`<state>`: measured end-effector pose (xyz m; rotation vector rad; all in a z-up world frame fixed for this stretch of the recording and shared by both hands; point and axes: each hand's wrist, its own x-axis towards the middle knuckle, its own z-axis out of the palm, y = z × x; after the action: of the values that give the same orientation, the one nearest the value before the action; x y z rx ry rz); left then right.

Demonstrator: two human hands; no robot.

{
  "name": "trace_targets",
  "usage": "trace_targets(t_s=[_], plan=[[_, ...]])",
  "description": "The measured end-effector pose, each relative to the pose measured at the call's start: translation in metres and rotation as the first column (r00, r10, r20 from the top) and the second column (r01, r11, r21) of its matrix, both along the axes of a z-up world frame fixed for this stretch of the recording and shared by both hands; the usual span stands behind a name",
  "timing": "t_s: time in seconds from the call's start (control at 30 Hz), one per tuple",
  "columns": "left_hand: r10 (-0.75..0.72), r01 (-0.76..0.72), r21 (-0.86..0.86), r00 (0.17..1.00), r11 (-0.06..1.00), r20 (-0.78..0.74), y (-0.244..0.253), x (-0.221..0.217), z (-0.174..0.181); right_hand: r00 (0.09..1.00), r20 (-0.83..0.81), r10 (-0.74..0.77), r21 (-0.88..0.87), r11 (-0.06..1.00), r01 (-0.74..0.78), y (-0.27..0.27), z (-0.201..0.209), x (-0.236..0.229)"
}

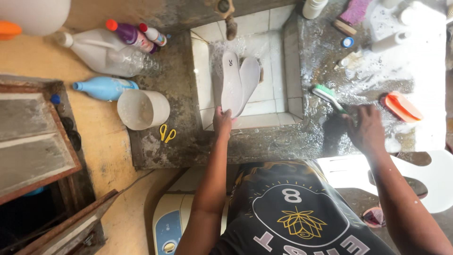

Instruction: The person cleans shoe insoles by scrubbing them with a brush and soap in a sink and on a concrete surface, then rinsing them under running water.

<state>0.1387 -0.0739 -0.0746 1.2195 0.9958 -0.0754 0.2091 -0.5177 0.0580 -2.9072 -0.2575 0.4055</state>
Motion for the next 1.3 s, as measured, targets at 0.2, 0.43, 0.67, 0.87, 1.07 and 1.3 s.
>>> trace_targets(t_s=[0.2, 0.43, 0.67, 0.87, 1.07, 1.3], plan=[[-0.205, 0.407, 0.626, 0.906, 0.665, -0.371, 0.021, 0.021, -0.047, 0.912, 0.373, -0.168, -0.088, 0.972, 0.216, -0.088, 0.014, -0.005], [0.264, -0.263, 0.08, 0.964, 0.961, -0.002, 0.042, 0.043, -0.032, 0.96, 0.225, -0.165, -0.211, 0.954, 0.213, -0.172, -0.013, 0.008], [-0.262, 0.539, 0.607, 0.833, 0.584, -0.488, -0.006, 0.016, -0.059, 0.966, 0.205, -0.157, -0.178, 0.965, 0.194, -0.187, -0.041, -0.003], [-0.524, 0.791, 0.475, 0.612, 0.387, -0.592, -0.024, 0.026, -0.042, 0.944, 0.328, -0.03, -0.26, 0.958, 0.121, -0.163, -0.04, 0.016], [-0.623, 0.812, 0.4, 0.582, 0.424, -0.522, -0.03, 0.047, -0.001, 0.935, 0.163, -0.314, 0.054, 0.949, 0.309, -0.13, -0.007, 0.024], [-0.056, 0.43, 0.838, 0.897, 0.336, -0.438, -0.002, 0.063, -0.078, 0.815, -0.518, -0.259, 0.768, 0.278, 0.577, -0.045, 0.022, 0.025]])
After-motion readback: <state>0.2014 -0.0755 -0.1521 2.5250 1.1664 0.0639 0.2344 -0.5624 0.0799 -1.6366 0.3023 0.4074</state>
